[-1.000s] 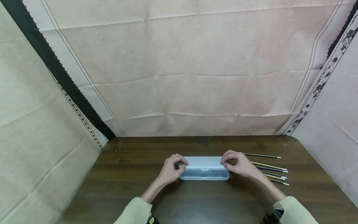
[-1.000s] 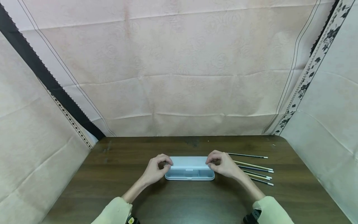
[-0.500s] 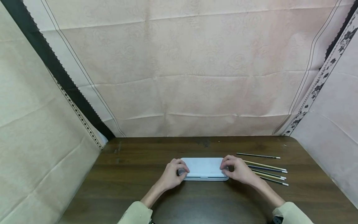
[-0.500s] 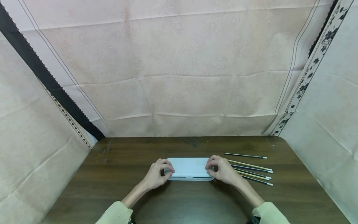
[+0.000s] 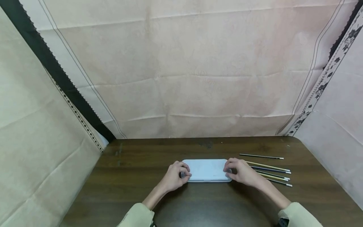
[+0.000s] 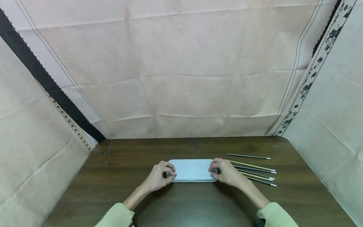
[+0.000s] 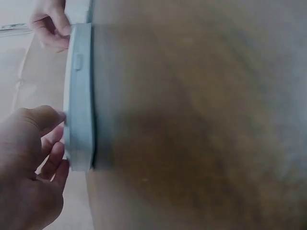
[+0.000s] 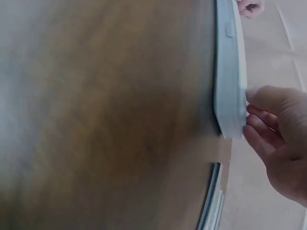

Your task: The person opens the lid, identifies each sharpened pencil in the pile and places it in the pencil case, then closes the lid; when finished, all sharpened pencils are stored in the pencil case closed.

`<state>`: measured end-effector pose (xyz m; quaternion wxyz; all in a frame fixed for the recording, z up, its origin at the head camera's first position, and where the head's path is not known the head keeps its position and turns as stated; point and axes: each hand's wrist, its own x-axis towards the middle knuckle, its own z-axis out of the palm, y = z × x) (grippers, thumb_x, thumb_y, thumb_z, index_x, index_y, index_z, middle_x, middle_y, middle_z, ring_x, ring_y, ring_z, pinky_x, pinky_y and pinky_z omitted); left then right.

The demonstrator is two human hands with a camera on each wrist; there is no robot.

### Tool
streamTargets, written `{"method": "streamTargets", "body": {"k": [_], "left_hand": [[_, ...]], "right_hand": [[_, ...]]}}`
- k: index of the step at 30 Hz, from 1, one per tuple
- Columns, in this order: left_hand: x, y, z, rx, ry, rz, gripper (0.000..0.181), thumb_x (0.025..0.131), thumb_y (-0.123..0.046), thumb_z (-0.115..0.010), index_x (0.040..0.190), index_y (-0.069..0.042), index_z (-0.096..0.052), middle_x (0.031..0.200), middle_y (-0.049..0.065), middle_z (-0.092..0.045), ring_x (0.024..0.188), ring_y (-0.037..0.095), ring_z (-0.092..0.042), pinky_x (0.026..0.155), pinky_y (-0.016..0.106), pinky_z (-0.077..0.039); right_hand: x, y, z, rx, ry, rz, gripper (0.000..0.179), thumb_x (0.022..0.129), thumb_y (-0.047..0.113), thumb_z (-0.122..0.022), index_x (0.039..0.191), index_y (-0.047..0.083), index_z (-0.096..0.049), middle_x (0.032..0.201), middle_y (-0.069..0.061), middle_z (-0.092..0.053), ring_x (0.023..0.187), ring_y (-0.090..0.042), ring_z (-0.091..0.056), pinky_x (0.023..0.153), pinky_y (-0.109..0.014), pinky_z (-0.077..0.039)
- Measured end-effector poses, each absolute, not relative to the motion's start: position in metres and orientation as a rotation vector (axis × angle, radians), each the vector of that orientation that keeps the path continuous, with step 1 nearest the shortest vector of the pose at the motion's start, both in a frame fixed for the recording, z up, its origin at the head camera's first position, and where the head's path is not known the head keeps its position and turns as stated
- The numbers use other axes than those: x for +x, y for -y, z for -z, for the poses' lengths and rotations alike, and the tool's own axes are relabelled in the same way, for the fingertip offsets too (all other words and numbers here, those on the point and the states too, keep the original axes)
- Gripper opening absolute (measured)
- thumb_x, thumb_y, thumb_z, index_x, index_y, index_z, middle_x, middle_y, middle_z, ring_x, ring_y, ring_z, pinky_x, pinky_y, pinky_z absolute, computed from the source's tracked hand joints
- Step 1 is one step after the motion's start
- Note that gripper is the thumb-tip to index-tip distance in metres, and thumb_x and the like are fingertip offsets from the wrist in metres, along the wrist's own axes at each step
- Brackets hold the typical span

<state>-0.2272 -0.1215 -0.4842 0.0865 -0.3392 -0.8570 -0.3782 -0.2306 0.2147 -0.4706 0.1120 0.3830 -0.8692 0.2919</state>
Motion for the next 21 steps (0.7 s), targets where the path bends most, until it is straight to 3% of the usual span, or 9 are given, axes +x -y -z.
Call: {"method": "streamTargets", "body": {"k": [3, 7, 9, 12, 16, 21], "left_hand": [[-0.229, 0.128, 0.477, -0.934, 2.574, 1.028, 0.006, 0.088, -0.009, -0.075, 0.092, -0.006, -0.079, 0.102, 0.003, -0.067, 0.099, 0.022, -0.058, 0.082, 0.041, -0.05], [-0.229, 0.149, 0.47, -0.71, 2.674, 0.711, 0.044, 0.089, -0.033, -0.076, 0.12, -0.003, -0.069, 0.125, 0.014, -0.062, 0.119, 0.033, -0.053, 0.099, 0.052, -0.041], [-0.227, 0.162, 0.469, -0.618, 2.762, 0.537, 0.072, 0.086, -0.049, -0.074, 0.138, -0.002, -0.057, 0.143, 0.022, -0.048, 0.134, 0.041, -0.04, 0.107, 0.058, -0.029], [-0.224, 0.178, 0.468, -0.565, 2.87, 0.375, 0.1, 0.082, -0.066, -0.068, 0.154, -0.004, -0.036, 0.158, 0.029, -0.021, 0.146, 0.047, -0.011, 0.111, 0.066, -0.009], [-0.22, 0.189, 0.473, -0.553, 2.906, 0.342, 0.111, 0.081, -0.074, -0.063, 0.159, -0.005, -0.022, 0.162, 0.027, -0.003, 0.147, 0.047, 0.009, 0.107, 0.07, 0.002], [-0.22, 0.194, 0.483, -0.503, 2.928, 0.326, 0.116, 0.08, -0.08, -0.057, 0.16, -0.008, -0.016, 0.164, 0.022, 0.002, 0.147, 0.045, 0.013, 0.106, 0.071, 0.005]], "right_hand": [[-0.233, -0.223, 0.466, 1.055, 2.55, -0.804, 0.016, 0.084, 0.001, -0.078, 0.098, 0.006, -0.075, 0.1, -0.003, -0.067, 0.088, -0.018, -0.065, 0.074, -0.039, -0.055], [-0.231, -0.24, 0.462, 0.836, 2.595, -0.604, 0.028, 0.087, 0.015, -0.078, 0.109, -0.001, -0.072, 0.114, -0.016, -0.066, 0.101, -0.032, -0.065, 0.08, -0.048, -0.053], [-0.229, -0.249, 0.461, 0.73, 2.647, -0.509, 0.047, 0.087, 0.028, -0.079, 0.12, -0.003, -0.067, 0.129, -0.024, -0.058, 0.115, -0.042, -0.058, 0.087, -0.058, -0.048], [-0.225, -0.259, 0.46, 0.601, 2.768, -0.469, 0.083, 0.084, 0.051, -0.077, 0.14, -0.004, -0.052, 0.15, -0.033, -0.034, 0.136, -0.051, -0.033, 0.094, -0.074, -0.033], [-0.219, -0.264, 0.458, 0.47, 2.923, -0.531, 0.111, 0.078, 0.068, -0.072, 0.155, 0.0, -0.031, 0.159, -0.034, -0.007, 0.145, -0.051, -0.004, 0.092, -0.083, -0.016], [-0.216, -0.264, 0.46, 0.415, 2.962, -0.579, 0.114, 0.078, 0.067, -0.073, 0.156, -0.001, -0.025, 0.158, -0.035, -0.003, 0.145, -0.052, -0.001, 0.09, -0.085, -0.013]]}}
